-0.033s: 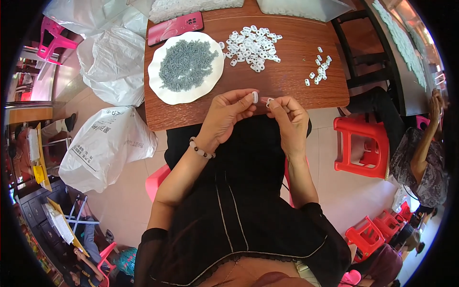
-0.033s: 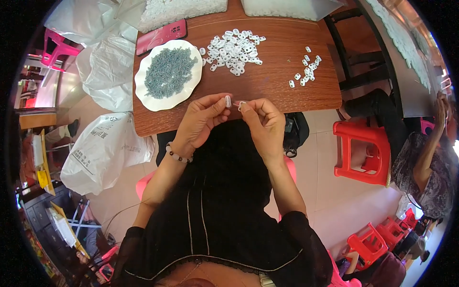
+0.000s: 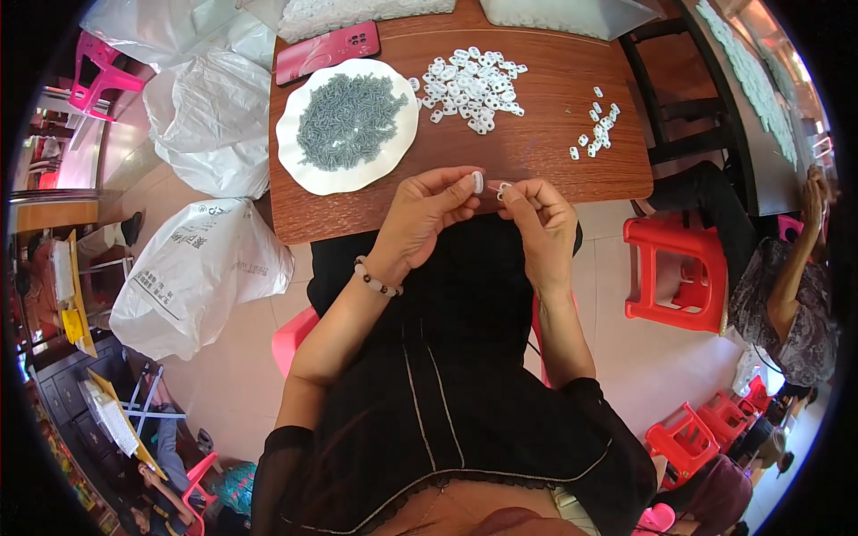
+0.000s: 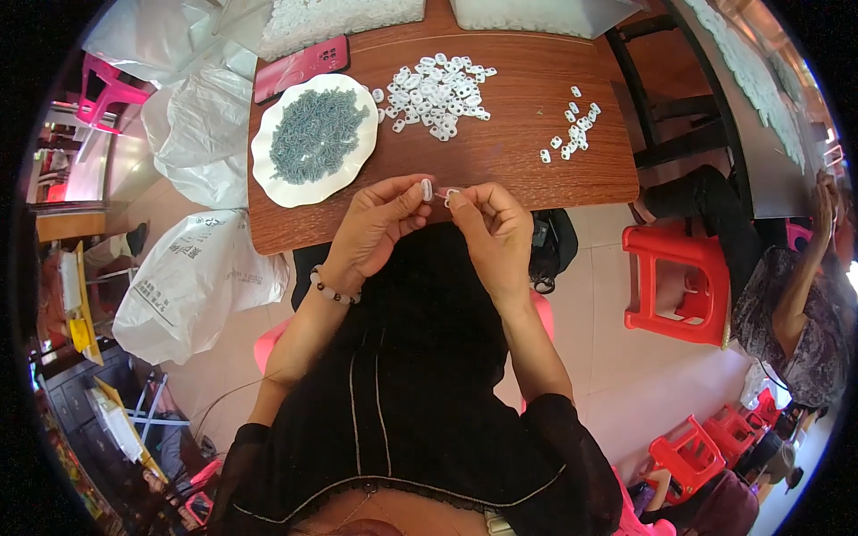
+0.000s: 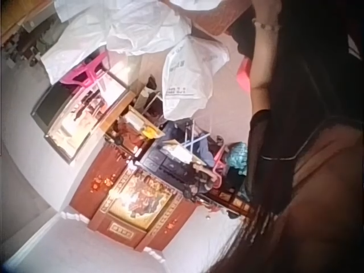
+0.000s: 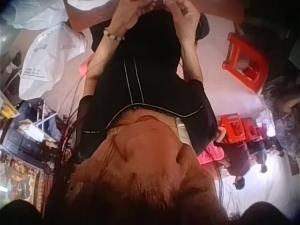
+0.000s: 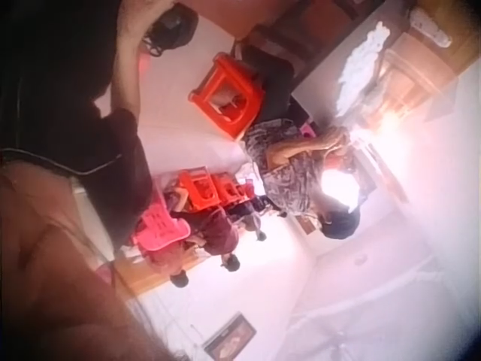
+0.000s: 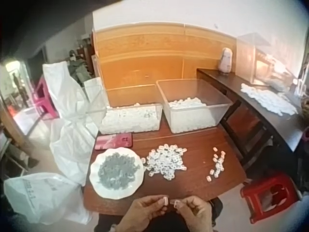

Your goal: Picking small grey beads and inserting them into the holes of white plastic components.

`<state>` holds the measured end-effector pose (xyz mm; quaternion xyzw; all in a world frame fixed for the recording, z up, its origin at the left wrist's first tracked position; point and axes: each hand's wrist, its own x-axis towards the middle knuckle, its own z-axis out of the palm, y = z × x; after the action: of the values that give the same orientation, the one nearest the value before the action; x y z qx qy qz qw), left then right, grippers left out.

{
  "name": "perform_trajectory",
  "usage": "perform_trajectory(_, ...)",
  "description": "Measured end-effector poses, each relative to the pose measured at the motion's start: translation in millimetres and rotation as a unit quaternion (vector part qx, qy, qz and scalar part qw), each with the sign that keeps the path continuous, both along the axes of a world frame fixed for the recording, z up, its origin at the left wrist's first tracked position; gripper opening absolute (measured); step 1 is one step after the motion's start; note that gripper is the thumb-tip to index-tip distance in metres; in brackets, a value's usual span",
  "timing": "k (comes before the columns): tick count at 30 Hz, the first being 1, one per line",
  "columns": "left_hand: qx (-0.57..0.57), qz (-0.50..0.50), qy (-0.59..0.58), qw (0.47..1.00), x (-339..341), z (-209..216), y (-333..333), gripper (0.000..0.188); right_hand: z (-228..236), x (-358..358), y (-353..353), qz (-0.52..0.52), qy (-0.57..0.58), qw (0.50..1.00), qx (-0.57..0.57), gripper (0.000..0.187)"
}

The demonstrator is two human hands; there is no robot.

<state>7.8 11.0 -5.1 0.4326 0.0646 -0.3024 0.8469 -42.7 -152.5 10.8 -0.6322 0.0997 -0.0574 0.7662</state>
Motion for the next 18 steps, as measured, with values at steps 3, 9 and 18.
perform_trajectory(3, -0.006, -0.016, -0.010, 1.000, -1.1, 0.3, 1.1, 0.027, 2.6, 0.4, 1.0, 0.003, -0.004, 1.000, 0.005, 0.008)
perform_trajectory(9, 0.003, -0.014, -0.013, 1.000, -1.7, 4.8, 1.7, 0.027, 6.4, 0.6, 3.6, 0.001, -0.006, 1.000, -0.005, 0.007)
perform_trajectory(18, -0.014, -0.020, -0.031, 0.999, -2.9, 1.0, 0.6, 0.028, 3.8, 1.0, 3.6, -0.008, -0.011, 0.999, -0.045, 0.009)
